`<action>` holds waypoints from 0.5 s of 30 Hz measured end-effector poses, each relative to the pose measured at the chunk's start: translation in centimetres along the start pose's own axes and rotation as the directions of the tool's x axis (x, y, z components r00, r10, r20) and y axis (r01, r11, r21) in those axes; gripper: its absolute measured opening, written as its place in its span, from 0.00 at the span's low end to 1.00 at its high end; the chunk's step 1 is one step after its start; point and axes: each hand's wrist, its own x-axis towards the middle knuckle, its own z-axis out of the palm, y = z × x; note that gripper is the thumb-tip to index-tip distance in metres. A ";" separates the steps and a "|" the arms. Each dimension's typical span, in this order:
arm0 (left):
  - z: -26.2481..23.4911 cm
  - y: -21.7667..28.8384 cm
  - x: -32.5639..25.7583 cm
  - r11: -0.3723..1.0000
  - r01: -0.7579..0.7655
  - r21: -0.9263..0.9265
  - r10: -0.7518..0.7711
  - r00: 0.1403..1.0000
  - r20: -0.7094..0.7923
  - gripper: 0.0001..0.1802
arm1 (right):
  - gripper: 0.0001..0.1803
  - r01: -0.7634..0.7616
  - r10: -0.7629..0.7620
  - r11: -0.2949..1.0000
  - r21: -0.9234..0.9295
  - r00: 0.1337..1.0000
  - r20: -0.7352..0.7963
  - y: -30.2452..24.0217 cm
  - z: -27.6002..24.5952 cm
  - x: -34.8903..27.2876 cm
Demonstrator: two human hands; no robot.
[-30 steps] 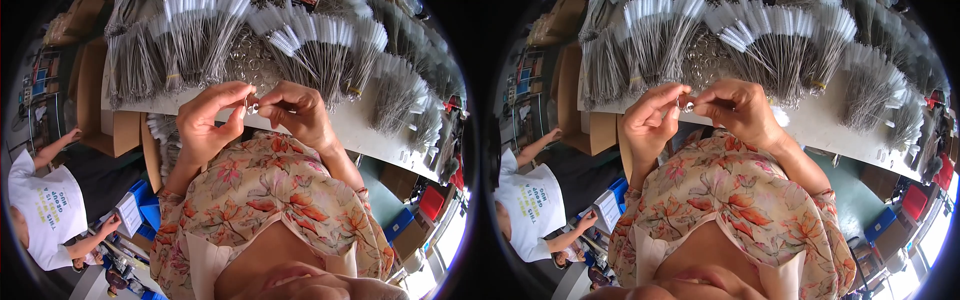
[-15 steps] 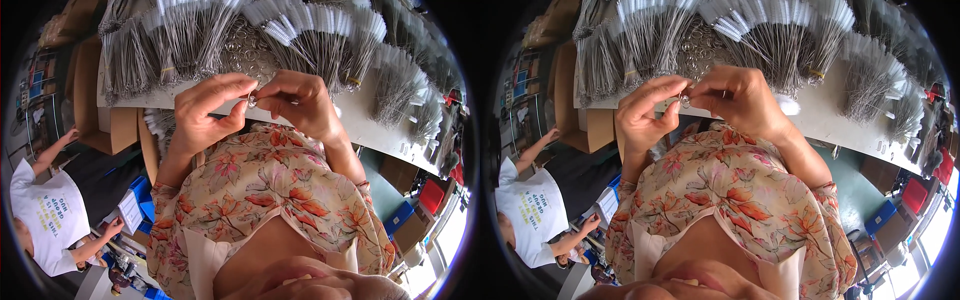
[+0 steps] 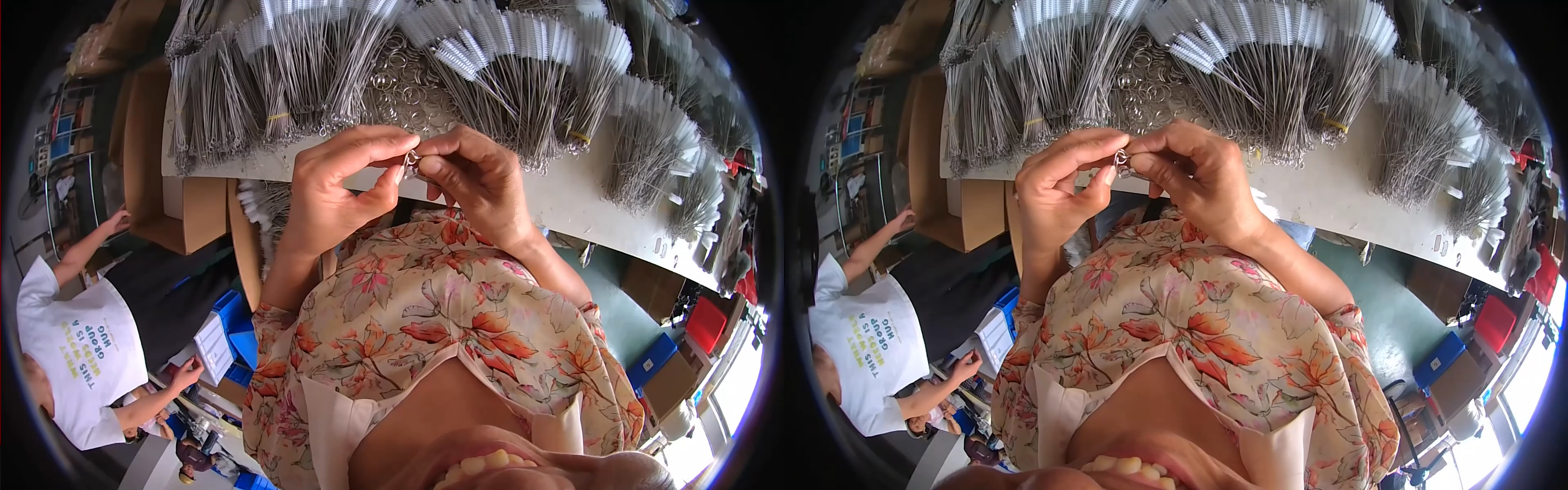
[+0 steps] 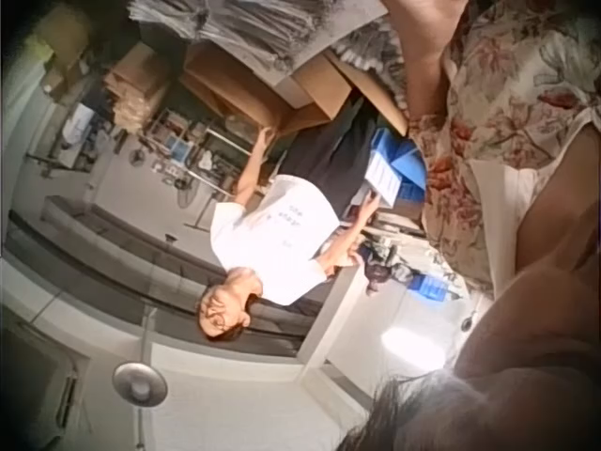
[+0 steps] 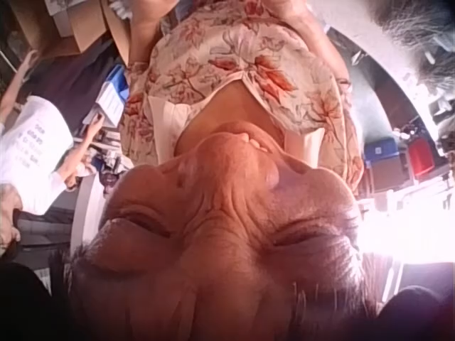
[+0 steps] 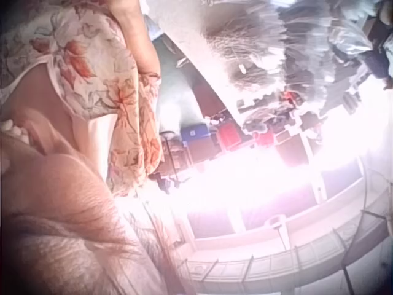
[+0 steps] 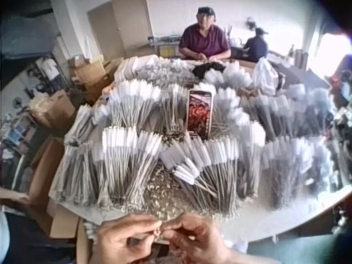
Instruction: The recorder is assembling small white brushes onto metal rings and organizing them in stacks on a factory table.
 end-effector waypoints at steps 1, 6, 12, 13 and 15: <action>0.1 -0.1 -0.1 1.000 -0.001 0.009 0.001 1.000 -0.002 0.16 | 0.06 0.000 0.000 1.000 0.001 1.000 0.002 0.0 0.0 0.0; 0.5 -0.7 -0.5 0.997 -0.046 0.063 0.049 0.998 -0.033 0.16 | 0.05 -0.098 0.094 0.995 0.026 0.990 0.101 -0.5 -0.7 0.2; 0.2 -1.0 -0.7 0.993 -0.070 0.091 0.077 0.994 -0.082 0.15 | 0.06 0.171 -0.131 0.901 -0.400 0.983 0.124 -0.9 -0.8 0.4; 0.3 -0.9 -1.0 0.996 0.057 -0.061 -0.062 0.995 -0.072 0.14 | 0.06 0.194 -0.145 0.902 -0.386 0.977 0.154 -0.7 -0.6 0.3; 0.2 -2.1 -1.8 0.942 0.258 -0.213 -0.255 0.966 0.041 0.16 | 0.06 0.242 -0.238 0.836 -0.492 0.969 0.072 0.7 0.0 0.0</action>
